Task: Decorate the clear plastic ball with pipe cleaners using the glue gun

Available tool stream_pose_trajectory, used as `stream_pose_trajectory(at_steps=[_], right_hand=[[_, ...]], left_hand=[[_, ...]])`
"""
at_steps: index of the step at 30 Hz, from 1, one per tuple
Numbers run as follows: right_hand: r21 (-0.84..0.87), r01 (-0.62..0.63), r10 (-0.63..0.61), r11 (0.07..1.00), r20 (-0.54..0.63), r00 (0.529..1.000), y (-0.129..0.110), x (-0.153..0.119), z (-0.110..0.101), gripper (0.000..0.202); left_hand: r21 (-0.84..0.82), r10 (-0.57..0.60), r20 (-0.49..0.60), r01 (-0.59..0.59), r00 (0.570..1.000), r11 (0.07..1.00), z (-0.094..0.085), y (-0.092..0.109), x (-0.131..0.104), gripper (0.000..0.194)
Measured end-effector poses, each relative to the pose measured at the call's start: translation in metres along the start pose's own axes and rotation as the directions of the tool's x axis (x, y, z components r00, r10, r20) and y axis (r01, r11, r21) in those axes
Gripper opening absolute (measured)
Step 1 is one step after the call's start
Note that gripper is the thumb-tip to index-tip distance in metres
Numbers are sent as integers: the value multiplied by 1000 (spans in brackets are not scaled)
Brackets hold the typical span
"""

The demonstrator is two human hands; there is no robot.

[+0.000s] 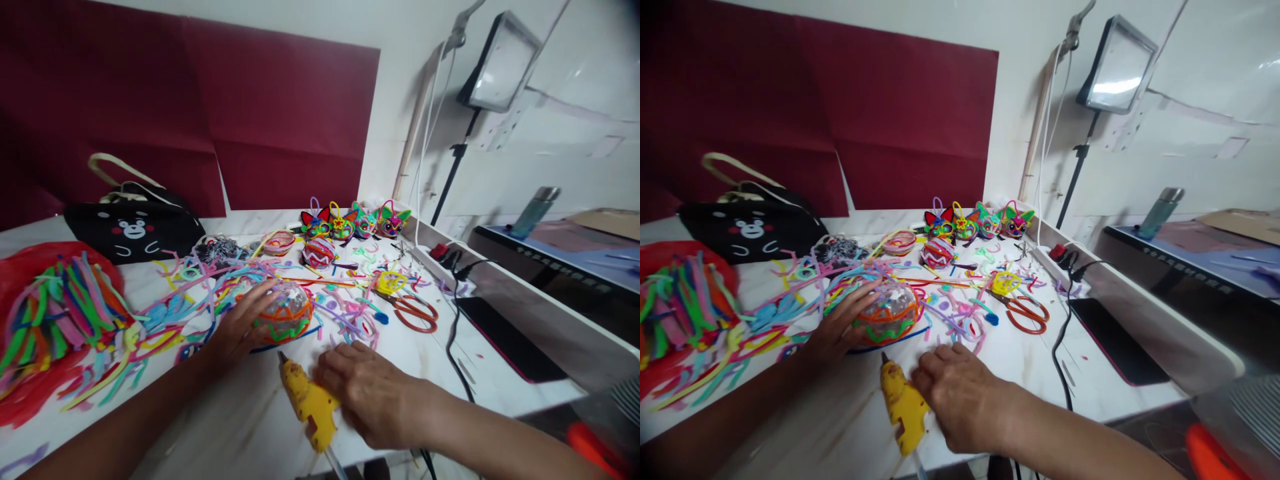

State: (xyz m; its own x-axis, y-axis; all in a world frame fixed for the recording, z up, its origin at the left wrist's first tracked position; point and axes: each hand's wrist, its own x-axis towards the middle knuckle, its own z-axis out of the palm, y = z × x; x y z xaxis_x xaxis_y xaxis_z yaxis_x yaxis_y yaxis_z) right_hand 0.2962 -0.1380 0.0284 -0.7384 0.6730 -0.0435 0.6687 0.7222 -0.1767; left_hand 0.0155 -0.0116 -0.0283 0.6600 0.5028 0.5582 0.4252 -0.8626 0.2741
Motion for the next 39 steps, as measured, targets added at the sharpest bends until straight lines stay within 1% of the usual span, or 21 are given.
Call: stream_pose_trajectory(at_steps=[2, 4, 7, 10, 12, 14, 16, 18, 21, 23, 26, 31, 39], right_hand=[[-68, -6, 7, 998, 15, 1000, -4, 4, 4, 57], [-103, -11, 13, 995, 22, 1000, -6, 8, 8, 52], [-113, -4, 1, 994, -20, 1000, -6, 9, 13, 41], [-36, 25, -29, 999, -95, 995, -4, 1, 15, 32], [62, 36, -27, 997, -149, 988, -2, -8, 14, 32], [132, 27, 1, 991, -207, 978, 1, -16, 12, 32], [144, 19, 22, 989, -273, 962, 4, -20, 11, 29], [119, 29, 15, 993, -356, 934, 8, -18, 10, 24], [66, 71, -31, 995, -473, 881, 16, -10, 8, 22], [42, 106, -70, 993, -511, 857, 21, -4, 6, 26], [30, 150, -113, 988, -523, 845, 26, 2, 1, 31], [-2, 151, -130, 989, -519, 845, 32, 7, -5, 25], [17, 180, -146, 983, -515, 844, 35, 13, -4, 23]], left_hand=[[6, -7, -8, 7, 1000, 1000, 0, 1, 0, 50], [10, -8, -13, 8, 1000, 1000, -1, 2, 0, 51], [12, -5, -9, 5, 1000, 1000, -1, 4, 1, 51], [-1, -10, -6, 10, 1000, 1000, 0, 4, 1, 51], [-15, -7, -15, 7, 1000, 1000, 1, 3, 1, 50], [-21, -3, -25, 2, 1000, 1000, 3, 1, -1, 50], [-18, 3, -29, -4, 1000, 1000, 5, -1, -2, 50], [-6, 9, -31, -10, 999, 1000, 7, -3, -2, 51], [-6, 31, -52, -31, 998, 999, 8, -3, 0, 50], [-9, 47, -66, -48, 997, 999, 8, -1, 2, 49], [-5, 47, -70, -48, 996, 999, 8, 2, 4, 49], [-29, 25, -53, -27, 998, 999, 6, 7, 4, 50], [-64, 36, -20, -37, 999, 997, 2, 9, 7, 50]])
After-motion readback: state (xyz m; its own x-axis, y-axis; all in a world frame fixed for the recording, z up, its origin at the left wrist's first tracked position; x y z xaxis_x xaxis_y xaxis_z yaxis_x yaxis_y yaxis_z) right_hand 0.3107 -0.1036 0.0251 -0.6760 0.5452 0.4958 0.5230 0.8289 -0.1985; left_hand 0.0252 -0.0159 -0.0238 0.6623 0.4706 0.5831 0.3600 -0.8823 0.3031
